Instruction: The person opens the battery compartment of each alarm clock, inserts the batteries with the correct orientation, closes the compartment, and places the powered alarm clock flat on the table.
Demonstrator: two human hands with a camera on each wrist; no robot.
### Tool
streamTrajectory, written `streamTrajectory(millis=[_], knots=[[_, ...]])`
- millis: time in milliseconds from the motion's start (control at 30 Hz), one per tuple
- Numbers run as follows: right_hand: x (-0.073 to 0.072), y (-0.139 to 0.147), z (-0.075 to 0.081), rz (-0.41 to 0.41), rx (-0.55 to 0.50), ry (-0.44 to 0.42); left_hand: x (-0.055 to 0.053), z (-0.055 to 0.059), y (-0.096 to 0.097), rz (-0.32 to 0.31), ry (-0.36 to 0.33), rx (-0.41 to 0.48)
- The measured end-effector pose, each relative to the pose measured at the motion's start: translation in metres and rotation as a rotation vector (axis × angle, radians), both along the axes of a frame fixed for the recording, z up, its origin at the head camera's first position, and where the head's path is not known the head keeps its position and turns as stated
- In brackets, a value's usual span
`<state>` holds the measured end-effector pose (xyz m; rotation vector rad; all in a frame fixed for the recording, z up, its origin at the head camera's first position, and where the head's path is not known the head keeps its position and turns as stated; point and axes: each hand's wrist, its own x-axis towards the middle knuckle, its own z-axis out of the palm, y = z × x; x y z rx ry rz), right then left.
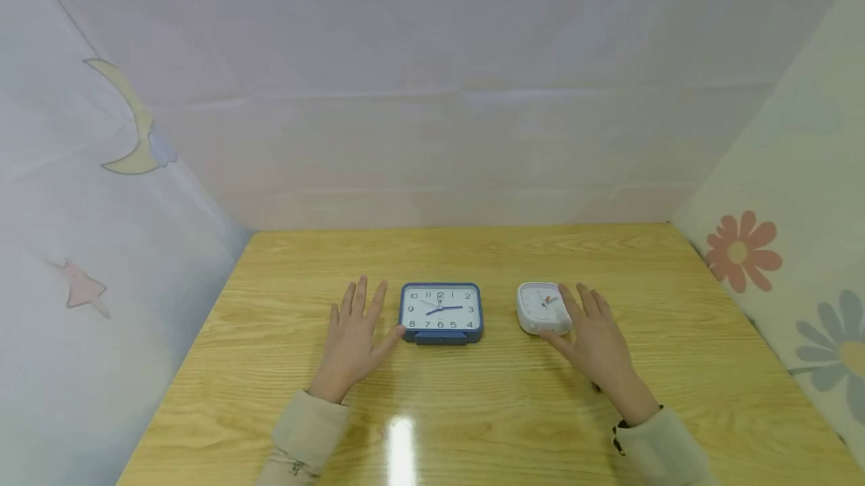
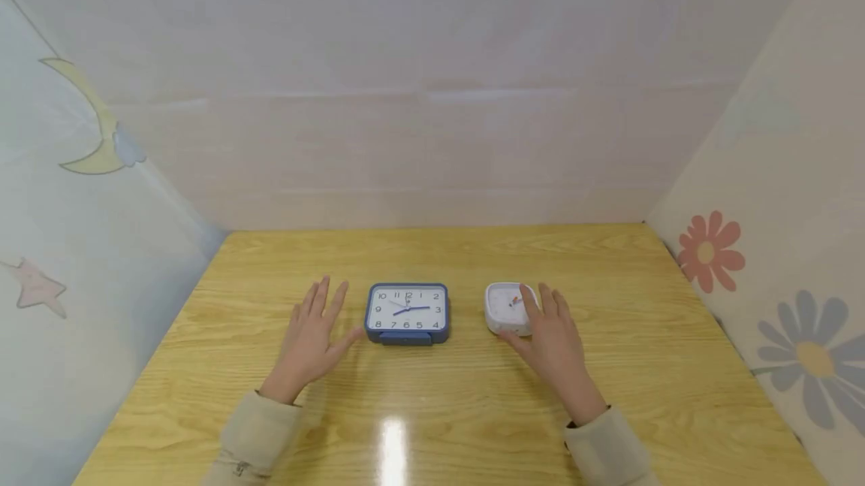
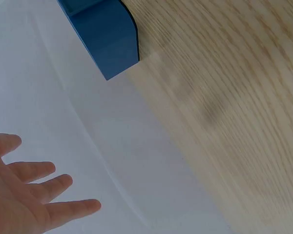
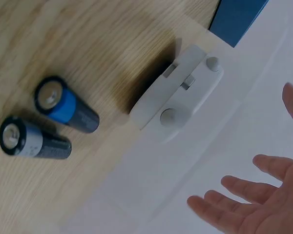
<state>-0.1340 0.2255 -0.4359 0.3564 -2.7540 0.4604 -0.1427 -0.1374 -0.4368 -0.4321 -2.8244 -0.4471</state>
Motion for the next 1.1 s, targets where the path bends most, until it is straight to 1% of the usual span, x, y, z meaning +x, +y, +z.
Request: streamTrajectory(millis=[67, 167, 233, 300, 400, 467, 533, 633, 733, 800, 900, 1033, 1100], knots=[[0.000, -0.002, 0.001, 0.019, -0.047, 0.022, -0.001, 0.001, 0.000, -0.004, 0.010, 0.036], [0.000, -0.006, 0.002, 0.039, -0.120, 0.023, -0.002, 0.002, 0.001, -0.007, 0.035, 0.094], [-0.001, -0.010, 0.005, 0.051, -0.148, 0.021, -0.003, 0.002, 0.001, -0.008, 0.057, 0.134], [-0.002, -0.015, 0.008, 0.054, -0.166, -0.004, -0.004, 0.002, 0.001, -0.010, 0.083, 0.178], [-0.005, -0.025, 0.012, 0.069, -0.176, -0.031, -0.005, 0.000, 0.001, -0.012, 0.122, 0.279], [-0.007, -0.031, 0.012, 0.080, -0.178, -0.047, -0.007, 0.000, 0.001, -0.017, 0.134, 0.357], [-0.010, -0.036, 0.009, 0.092, -0.169, -0.061, -0.009, -0.002, 0.001, -0.017, 0.137, 0.428], [-0.014, -0.043, 0.005, 0.121, -0.186, -0.083, -0.012, -0.003, 0.002, -0.013, 0.117, 0.488], [-0.019, -0.049, 0.001, 0.140, -0.219, -0.114, -0.016, -0.005, 0.003, 0.003, 0.081, 0.536], [-0.023, -0.052, 0.001, 0.147, -0.240, -0.150, -0.018, -0.006, 0.004, 0.021, 0.052, 0.568], [-0.028, -0.058, 0.001, 0.134, -0.253, -0.223, -0.023, -0.009, 0.006, 0.049, 0.004, 0.614], [-0.035, -0.065, 0.003, 0.110, -0.270, -0.321, -0.030, -0.011, 0.007, 0.089, -0.079, 0.650], [-0.038, -0.069, 0.004, 0.102, -0.283, -0.356, -0.034, -0.012, 0.009, 0.109, -0.146, 0.679]])
